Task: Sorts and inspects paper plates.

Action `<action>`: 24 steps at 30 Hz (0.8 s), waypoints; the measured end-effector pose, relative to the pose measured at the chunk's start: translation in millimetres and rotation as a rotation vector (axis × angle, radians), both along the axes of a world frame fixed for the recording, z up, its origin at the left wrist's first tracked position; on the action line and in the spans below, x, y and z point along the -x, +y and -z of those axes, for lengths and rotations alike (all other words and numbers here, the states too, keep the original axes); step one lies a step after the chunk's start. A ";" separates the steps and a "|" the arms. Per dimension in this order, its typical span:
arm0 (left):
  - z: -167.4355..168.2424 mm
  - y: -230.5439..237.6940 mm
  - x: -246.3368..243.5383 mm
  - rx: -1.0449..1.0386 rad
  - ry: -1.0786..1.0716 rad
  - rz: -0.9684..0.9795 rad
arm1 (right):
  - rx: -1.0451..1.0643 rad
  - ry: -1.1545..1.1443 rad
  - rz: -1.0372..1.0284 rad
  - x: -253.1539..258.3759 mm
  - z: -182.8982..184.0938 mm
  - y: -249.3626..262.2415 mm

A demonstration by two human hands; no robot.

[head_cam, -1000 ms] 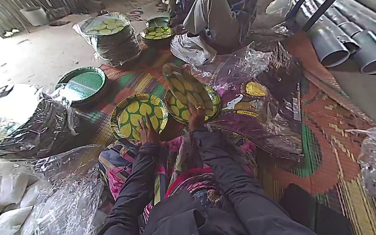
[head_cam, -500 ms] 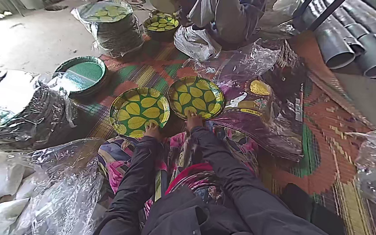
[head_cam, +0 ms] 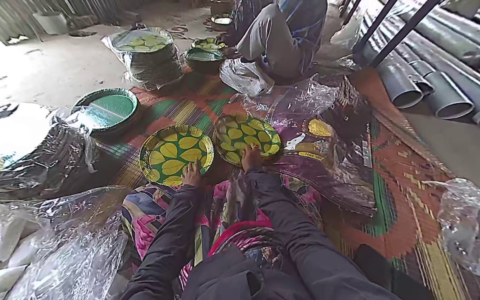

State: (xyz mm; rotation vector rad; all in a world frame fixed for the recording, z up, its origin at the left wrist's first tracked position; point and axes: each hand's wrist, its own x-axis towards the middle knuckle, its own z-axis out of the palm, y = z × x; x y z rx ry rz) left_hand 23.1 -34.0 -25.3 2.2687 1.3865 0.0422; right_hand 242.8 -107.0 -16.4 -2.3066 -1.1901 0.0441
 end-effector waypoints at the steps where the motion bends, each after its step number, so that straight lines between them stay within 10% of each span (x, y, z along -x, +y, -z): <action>1: 7.3 2.2 -0.9 -0.100 -0.076 -0.026 | -0.103 -0.052 -0.003 5.5 -6.1 -0.5; 7: 1.8 -8.3 -5.6 -0.779 -0.386 0.021 | -0.369 -0.349 -0.545 73.5 5.2 6.3; 13: -9.0 -7.4 1.4 0.042 0.333 0.006 | 0.099 -0.158 -0.515 71.4 42.4 11.0; 19: -33.5 -6.7 -1.4 0.110 0.421 -0.053 | 0.562 0.019 -0.135 23.9 26.5 -0.8; 24: -26.8 -1.0 7.0 0.123 0.298 -0.017 | 0.491 -0.036 -0.160 29.4 25.7 -2.0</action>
